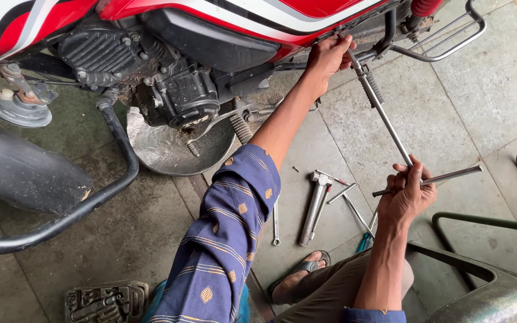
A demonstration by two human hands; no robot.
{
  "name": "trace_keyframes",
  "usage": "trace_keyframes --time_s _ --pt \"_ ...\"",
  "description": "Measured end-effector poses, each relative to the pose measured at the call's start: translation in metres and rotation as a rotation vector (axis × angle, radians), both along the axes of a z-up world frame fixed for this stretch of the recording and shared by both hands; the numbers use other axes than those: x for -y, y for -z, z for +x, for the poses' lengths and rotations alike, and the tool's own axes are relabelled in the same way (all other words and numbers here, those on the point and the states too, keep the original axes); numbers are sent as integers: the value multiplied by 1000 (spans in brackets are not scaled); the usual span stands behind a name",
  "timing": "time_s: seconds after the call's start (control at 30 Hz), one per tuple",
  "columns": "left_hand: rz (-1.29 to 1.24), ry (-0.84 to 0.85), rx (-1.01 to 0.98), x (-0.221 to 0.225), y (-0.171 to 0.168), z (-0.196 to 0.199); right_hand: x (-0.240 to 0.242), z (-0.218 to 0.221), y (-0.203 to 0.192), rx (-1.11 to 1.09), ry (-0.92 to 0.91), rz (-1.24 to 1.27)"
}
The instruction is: The person sits on a low stool beside a red motorcycle and uses a T-handle socket wrench to loosen and remove bolts from the motorcycle's side panel near the footrest area. They reposition the wrench on different bolts, steady the panel with one hand, and set removed fasteners on the ground among other tools.
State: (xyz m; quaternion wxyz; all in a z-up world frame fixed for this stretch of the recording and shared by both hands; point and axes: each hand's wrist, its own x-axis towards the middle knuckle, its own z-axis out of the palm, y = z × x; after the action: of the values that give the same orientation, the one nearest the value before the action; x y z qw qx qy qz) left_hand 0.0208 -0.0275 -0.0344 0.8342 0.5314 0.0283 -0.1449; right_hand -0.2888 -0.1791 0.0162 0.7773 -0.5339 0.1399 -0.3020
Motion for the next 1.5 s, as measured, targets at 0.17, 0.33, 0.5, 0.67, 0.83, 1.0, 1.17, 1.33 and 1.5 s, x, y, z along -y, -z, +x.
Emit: trace_keyframes --time_s 0.17,0.33,0.5,0.67,0.83,1.0,1.17,1.33,1.5 --pt "-5 4 -11 -2 -3 -1 5 1 -5 -40 -87 10" --pt "-3 10 15 -6 -8 -6 -1 9 -18 -157 -166 -107" --pt "-25 30 45 -8 -2 -3 -14 7 -39 -194 -224 33" --pt "-18 15 47 -10 -6 -9 -9 8 -11 -142 -114 -308" --pt "-23 9 38 -8 -5 -5 -27 5 -17 -142 -43 -193" --pt "-35 24 93 -11 -9 -11 -29 3 -28 -151 -133 -116" --pt "37 43 89 -15 -6 -8 -23 4 -25 -146 -94 -436" --pt "41 32 114 -17 -7 -11 -15 8 -19 -174 -63 -383" --pt "88 64 106 -26 -30 -22 -28 11 -32 -42 -149 -199"
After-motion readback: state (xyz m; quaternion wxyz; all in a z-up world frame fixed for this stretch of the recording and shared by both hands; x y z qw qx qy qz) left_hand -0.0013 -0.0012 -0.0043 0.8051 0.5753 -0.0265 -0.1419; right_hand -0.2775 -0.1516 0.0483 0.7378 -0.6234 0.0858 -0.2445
